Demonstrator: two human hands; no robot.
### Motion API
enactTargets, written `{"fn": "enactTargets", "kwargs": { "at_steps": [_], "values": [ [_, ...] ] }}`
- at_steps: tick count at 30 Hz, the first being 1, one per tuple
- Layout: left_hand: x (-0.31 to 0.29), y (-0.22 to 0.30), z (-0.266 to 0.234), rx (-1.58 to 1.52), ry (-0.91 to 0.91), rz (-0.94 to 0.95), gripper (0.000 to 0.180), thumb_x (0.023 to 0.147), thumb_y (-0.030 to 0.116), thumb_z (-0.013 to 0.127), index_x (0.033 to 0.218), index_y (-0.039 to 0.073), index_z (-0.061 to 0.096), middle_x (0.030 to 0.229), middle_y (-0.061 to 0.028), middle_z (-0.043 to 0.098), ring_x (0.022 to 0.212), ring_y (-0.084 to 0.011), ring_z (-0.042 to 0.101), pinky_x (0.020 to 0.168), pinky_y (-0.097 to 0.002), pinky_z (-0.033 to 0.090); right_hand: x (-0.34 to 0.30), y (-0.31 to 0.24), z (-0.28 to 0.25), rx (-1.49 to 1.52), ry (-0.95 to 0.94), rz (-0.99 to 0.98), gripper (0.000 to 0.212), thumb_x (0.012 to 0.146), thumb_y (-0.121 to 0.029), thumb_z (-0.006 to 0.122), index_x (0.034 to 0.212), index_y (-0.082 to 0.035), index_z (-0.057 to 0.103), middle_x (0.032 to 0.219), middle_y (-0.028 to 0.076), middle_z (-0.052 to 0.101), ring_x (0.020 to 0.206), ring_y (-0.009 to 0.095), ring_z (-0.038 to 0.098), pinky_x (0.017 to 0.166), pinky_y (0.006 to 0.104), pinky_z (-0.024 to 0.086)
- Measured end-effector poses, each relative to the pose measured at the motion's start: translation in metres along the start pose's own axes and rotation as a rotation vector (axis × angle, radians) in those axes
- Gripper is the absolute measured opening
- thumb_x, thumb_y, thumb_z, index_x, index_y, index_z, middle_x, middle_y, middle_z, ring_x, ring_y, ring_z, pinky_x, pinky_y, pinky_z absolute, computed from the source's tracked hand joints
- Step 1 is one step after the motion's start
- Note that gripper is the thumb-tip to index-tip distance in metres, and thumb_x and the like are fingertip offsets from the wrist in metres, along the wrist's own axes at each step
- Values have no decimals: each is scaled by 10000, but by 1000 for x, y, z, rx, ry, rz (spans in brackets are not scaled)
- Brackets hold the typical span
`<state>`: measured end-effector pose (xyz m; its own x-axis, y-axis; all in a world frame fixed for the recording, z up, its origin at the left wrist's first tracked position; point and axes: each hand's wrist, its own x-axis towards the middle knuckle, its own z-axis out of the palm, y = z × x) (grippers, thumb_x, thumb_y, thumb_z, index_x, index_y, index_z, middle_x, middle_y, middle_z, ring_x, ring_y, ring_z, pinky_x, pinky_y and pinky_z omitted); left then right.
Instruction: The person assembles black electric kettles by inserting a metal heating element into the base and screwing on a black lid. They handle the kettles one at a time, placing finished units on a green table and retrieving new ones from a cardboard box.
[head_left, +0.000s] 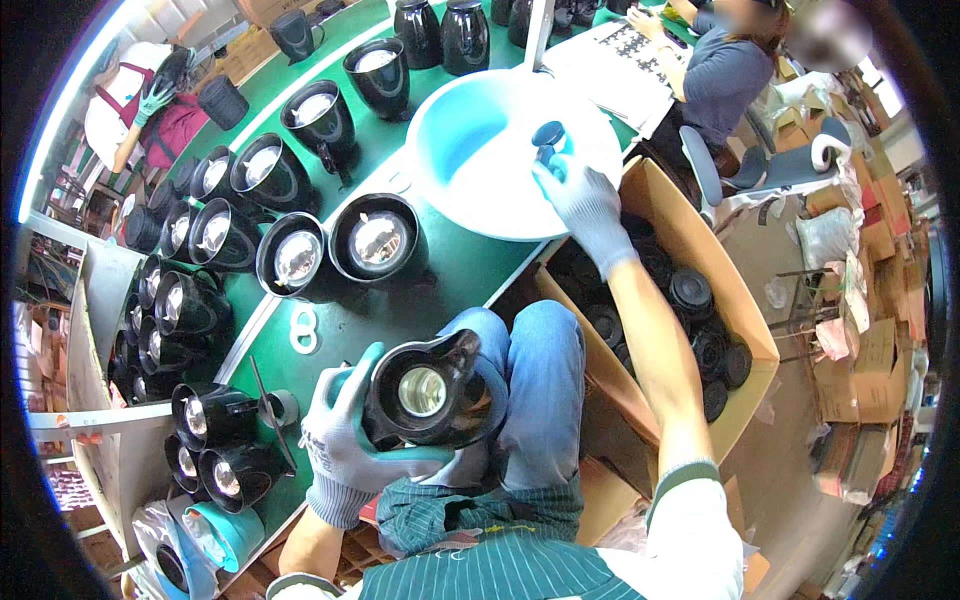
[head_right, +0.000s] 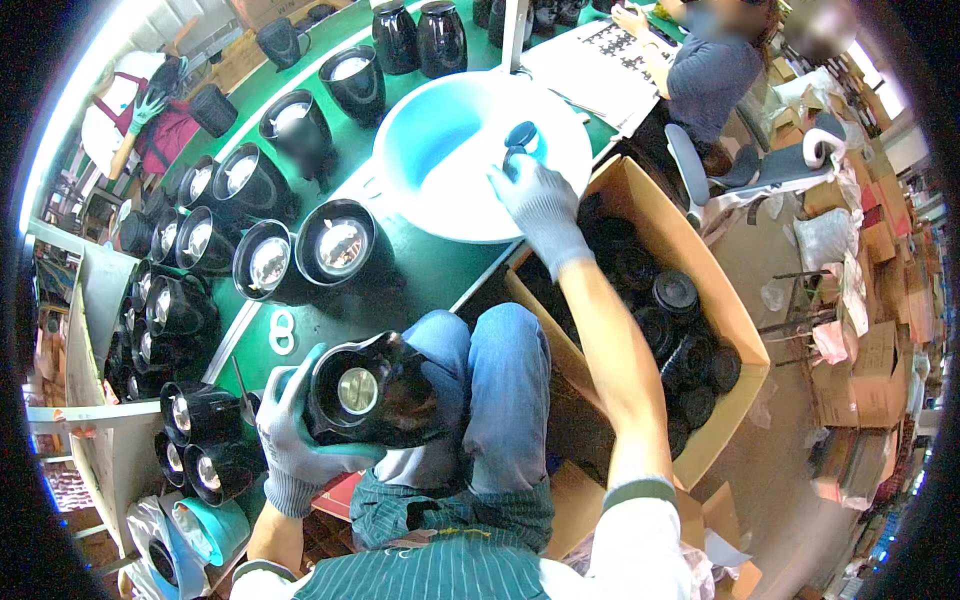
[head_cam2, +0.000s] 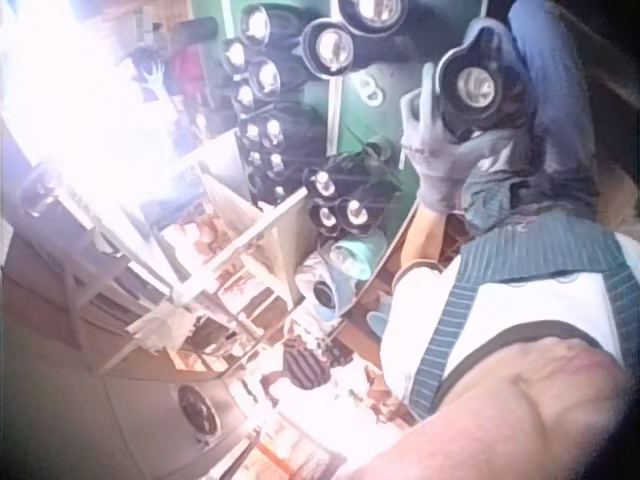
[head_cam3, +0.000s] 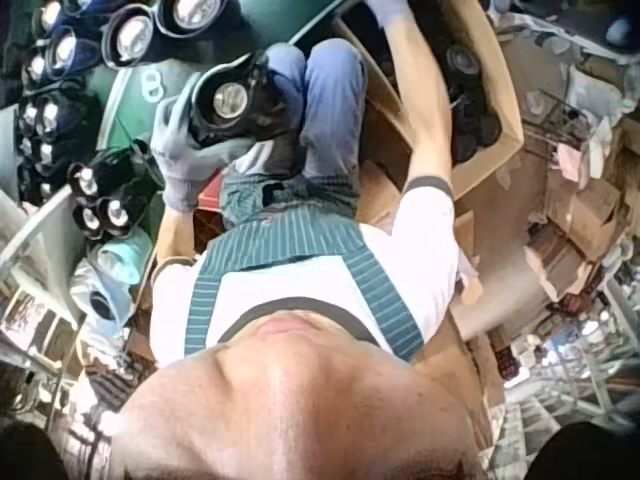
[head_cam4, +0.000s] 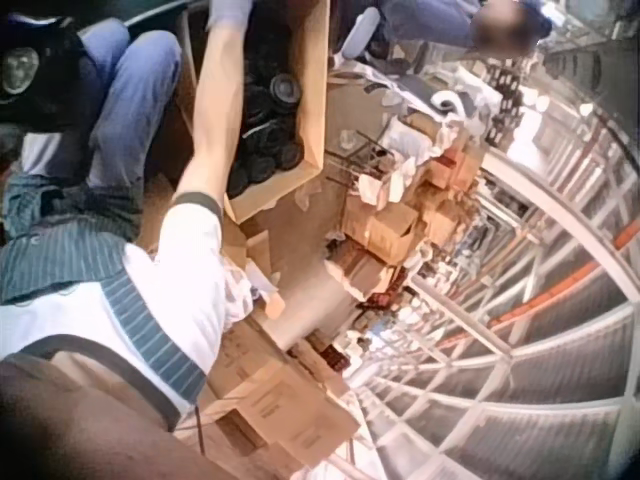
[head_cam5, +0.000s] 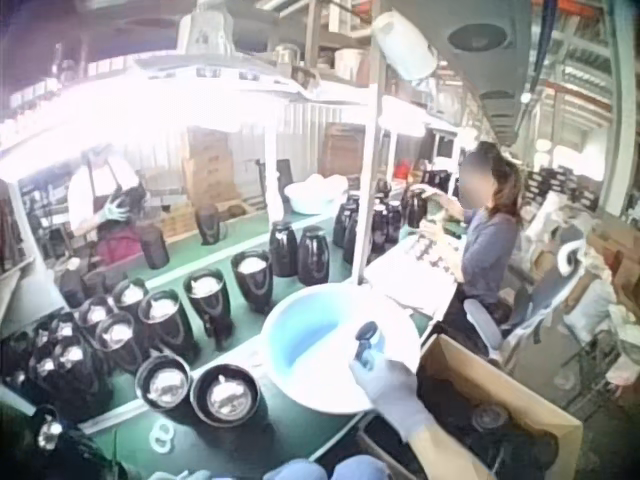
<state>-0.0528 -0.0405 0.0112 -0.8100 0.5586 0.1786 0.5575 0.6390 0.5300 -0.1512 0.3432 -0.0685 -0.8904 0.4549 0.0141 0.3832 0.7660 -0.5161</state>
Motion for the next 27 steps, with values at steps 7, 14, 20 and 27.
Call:
{"fn": "enactTargets", "kwargs": {
  "at_steps": [7,14,20,27],
  "values": [
    [21,2,18,-153,68,-68,993,528,537,989,1265,-24,632,1158,-192,718,1042,-368,730,968,-470,565,149,55,125,-409,-148,262,678,967,-543,578,1458,-79,520,1470,158,570,1310,328,597,1032,473,512],
    [33,-10,16,-152,62,-2,988,506,492,1000,1262,-38,648,1221,-218,693,1086,-347,718,928,-428,598,1,-12,-15,368,16,-233,460,925,-356,744,1272,-58,693,1008,110,746,819,170,716,778,347,578],
    [34,12,27,-183,110,213,937,539,462,987,1276,-2,641,1178,-210,681,953,-346,749,797,-402,632,-167,-77,-108,-264,29,-991,588,794,-325,798,1334,-140,655,1305,122,659,1051,280,694,849,400,574],
    [14,43,39,-87,7,352,935,557,453,947,1334,77,588,1259,-159,636,975,-325,729,782,-404,618,-235,-47,-135,-108,-198,-672,648,787,-404,839,1274,-94,546,1390,201,565,1093,381,648,915,458,551]
  ]
}}
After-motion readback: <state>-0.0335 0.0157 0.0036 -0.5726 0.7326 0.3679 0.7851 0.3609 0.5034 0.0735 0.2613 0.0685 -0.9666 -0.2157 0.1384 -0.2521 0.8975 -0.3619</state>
